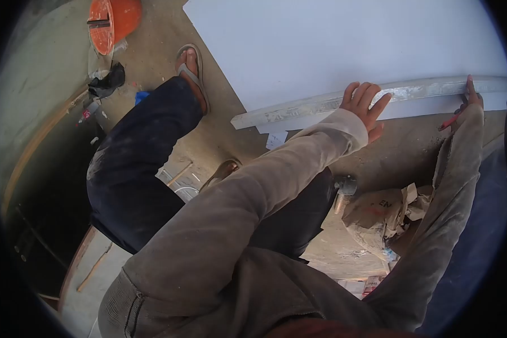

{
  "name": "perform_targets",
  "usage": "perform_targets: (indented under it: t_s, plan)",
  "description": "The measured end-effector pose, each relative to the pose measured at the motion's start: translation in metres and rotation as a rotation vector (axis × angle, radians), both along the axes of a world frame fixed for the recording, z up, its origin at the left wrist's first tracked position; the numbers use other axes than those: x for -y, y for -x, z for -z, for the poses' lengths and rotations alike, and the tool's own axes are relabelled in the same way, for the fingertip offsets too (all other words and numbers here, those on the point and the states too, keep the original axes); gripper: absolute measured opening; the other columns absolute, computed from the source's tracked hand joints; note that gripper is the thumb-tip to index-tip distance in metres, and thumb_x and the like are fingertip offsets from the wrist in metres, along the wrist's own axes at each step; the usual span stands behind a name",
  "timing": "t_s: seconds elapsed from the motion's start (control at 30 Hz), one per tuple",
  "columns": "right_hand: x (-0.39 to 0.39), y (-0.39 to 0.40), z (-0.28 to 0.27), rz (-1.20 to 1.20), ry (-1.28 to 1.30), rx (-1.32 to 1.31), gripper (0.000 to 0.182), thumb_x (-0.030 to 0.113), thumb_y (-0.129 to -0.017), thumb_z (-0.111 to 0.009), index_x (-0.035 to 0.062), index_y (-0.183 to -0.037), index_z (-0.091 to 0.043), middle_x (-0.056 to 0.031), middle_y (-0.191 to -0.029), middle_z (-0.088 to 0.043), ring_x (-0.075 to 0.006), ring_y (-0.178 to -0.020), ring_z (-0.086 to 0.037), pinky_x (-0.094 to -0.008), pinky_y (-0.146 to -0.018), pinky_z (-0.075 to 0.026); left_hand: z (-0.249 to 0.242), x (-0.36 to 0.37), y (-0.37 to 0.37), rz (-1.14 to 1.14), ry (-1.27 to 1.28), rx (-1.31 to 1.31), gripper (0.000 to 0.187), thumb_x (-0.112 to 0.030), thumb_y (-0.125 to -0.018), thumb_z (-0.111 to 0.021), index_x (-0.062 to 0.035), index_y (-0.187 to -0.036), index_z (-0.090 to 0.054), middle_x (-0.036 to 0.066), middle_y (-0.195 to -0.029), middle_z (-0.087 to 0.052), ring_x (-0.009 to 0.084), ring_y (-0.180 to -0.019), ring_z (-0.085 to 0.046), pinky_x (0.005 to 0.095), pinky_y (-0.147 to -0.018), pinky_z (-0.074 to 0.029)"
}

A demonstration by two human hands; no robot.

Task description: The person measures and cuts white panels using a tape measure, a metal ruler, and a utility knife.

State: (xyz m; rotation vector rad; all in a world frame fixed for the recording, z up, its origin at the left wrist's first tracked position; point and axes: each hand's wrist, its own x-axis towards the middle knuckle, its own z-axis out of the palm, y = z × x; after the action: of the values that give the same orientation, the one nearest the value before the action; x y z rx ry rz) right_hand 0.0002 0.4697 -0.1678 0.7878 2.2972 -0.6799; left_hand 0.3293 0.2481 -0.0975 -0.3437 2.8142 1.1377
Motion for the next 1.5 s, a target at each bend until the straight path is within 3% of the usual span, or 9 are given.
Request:
perform_targets:
  t_s: [0.03, 0.07, 0.23, 0.3, 0.43, 0.5, 0.63, 0.9, 1.5]
  plan:
    - [-0.016, 0.012, 0.017, 0.01, 0.03, -0.022, 0.092, 0.06, -0.056, -0.068, -0.0029, -0.117, -0.04, -0.0157, -0.104, -0.056, -0.0143, -0.044, -0.047, -0.0307, -0.033, -0.034, -0.007, 0.013, -0.04, -0.132, -0.009, 0.021, 0.062, -0.026, -0.066, -0.061, -0.0051, -0.118, -0.035, 0.019, -0.115, -0.03, 0.0349, -0.11, -0.028, 0.0482, -0.093, -0.021]
    - [-0.011, 0.012, 0.006, 0.036, 0.058, 0.097, 0.093, 0.062, -0.059, -0.064, 0.0075, -0.127, -0.033, -0.0077, -0.131, -0.035, -0.0207, -0.105, -0.05, -0.0334, -0.037, -0.036, -0.013, 0.028, -0.083, -0.3, 0.049, 0.082, 0.061, -0.023, -0.066, -0.061, -0.0049, -0.118, -0.035, 0.019, -0.115, -0.03, 0.0345, -0.107, -0.03, 0.0478, -0.089, -0.024]
    - [-0.023, 0.028, 0.005, 0.035, 0.029, 0.172, 0.077, 0.058, -0.063, -0.064, 0.0146, -0.122, -0.04, -0.0024, -0.121, -0.046, -0.0157, -0.087, -0.059, -0.0252, -0.032, -0.031, 0.017, 0.088, -0.27, -1.319, 0.407, 0.777, 0.057, -0.022, -0.074, -0.06, -0.0085, -0.12, -0.03, 0.018, -0.119, -0.03, 0.0332, -0.107, -0.033, 0.0415, -0.089, -0.03]
    - [-0.025, 0.038, 0.005, 0.051, 0.022, 0.26, 0.074, 0.057, -0.065, -0.063, 0.0186, -0.123, -0.039, -0.0011, -0.123, -0.045, -0.0168, -0.095, -0.056, -0.023, -0.032, -0.029, 0.045, 0.103, -0.3, -1.85, -0.308, 0.598, 0.055, -0.028, -0.077, -0.059, -0.008, -0.119, -0.031, 0.017, -0.12, -0.03, 0.032, -0.107, -0.036, 0.0412, -0.086, -0.034]
    - [-0.013, 0.035, -0.011, 0.043, 0.099, 0.328, 0.07, 0.055, -0.067, -0.062, 0.0136, -0.12, -0.041, -0.002, -0.122, -0.045, -0.0171, -0.097, -0.054, -0.022, -0.033, -0.032, 0.101, 0.081, -0.304, -1.783, -0.584, 0.483, 0.059, -0.035, -0.076, -0.06, -0.0112, -0.121, -0.03, 0.016, -0.121, -0.029, 0.03, -0.108, -0.037, 0.0407, -0.083, -0.039]
    - [-0.012, 0.032, -0.011, 0.022, 0.061, 0.239, 0.065, 0.053, -0.071, -0.059, 0.0128, -0.12, -0.042, -0.0051, -0.118, -0.049, -0.025, -0.096, -0.055, -0.0258, -0.034, -0.037, 0.063, 0.098, -0.233, -1.701, -0.178, 0.909, 0.069, -0.036, -0.07, -0.067, -0.0172, -0.124, -0.028, 0.015, -0.123, -0.025, 0.0292, -0.111, -0.035, 0.0407, -0.085, -0.04]
    - [0.0, 0.027, -0.017, 0.075, 0.083, 0.289, 0.059, 0.051, -0.073, -0.059, 0.014, -0.116, -0.044, -0.0041, -0.117, -0.05, -0.0249, -0.093, -0.056, -0.0312, -0.035, -0.04, 0.055, 0.102, -0.235, -1.619, -0.348, 0.826, 0.095, -0.027, -0.055, -0.08, -0.0246, -0.128, -0.02, 0.016, -0.127, -0.018, 0.0304, -0.116, -0.03, 0.0407, -0.091, -0.039]
    - [0.011, 0.023, -0.024, 0.062, 0.017, 0.298, 0.051, 0.046, -0.075, -0.059, 0.012, -0.11, -0.048, -0.0058, -0.114, -0.051, -0.0233, -0.088, -0.058, -0.0369, -0.039, -0.045, 0.044, 0.115, -0.218, -1.521, -0.413, 1.062, 0.105, -0.014, -0.05, -0.082, -0.0305, -0.129, -0.014, 0.014, -0.129, -0.014, 0.0271, -0.117, -0.029, 0.0393, -0.092, -0.041]
    - [0.011, 0.028, -0.023, 0.204, 0.078, 0.246, 0.042, 0.037, -0.074, -0.064, 0.0081, -0.102, -0.052, -0.0064, -0.104, -0.056, -0.0224, -0.087, -0.056, -0.0192, -0.035, -0.029, 0.035, 0.122, -0.199, -1.597, -0.451, 1.117, 0.107, -0.002, -0.05, -0.079, -0.0312, -0.128, -0.013, 0.009, -0.128, -0.011, 0.0205, -0.116, -0.027, 0.0342, -0.094, -0.041]
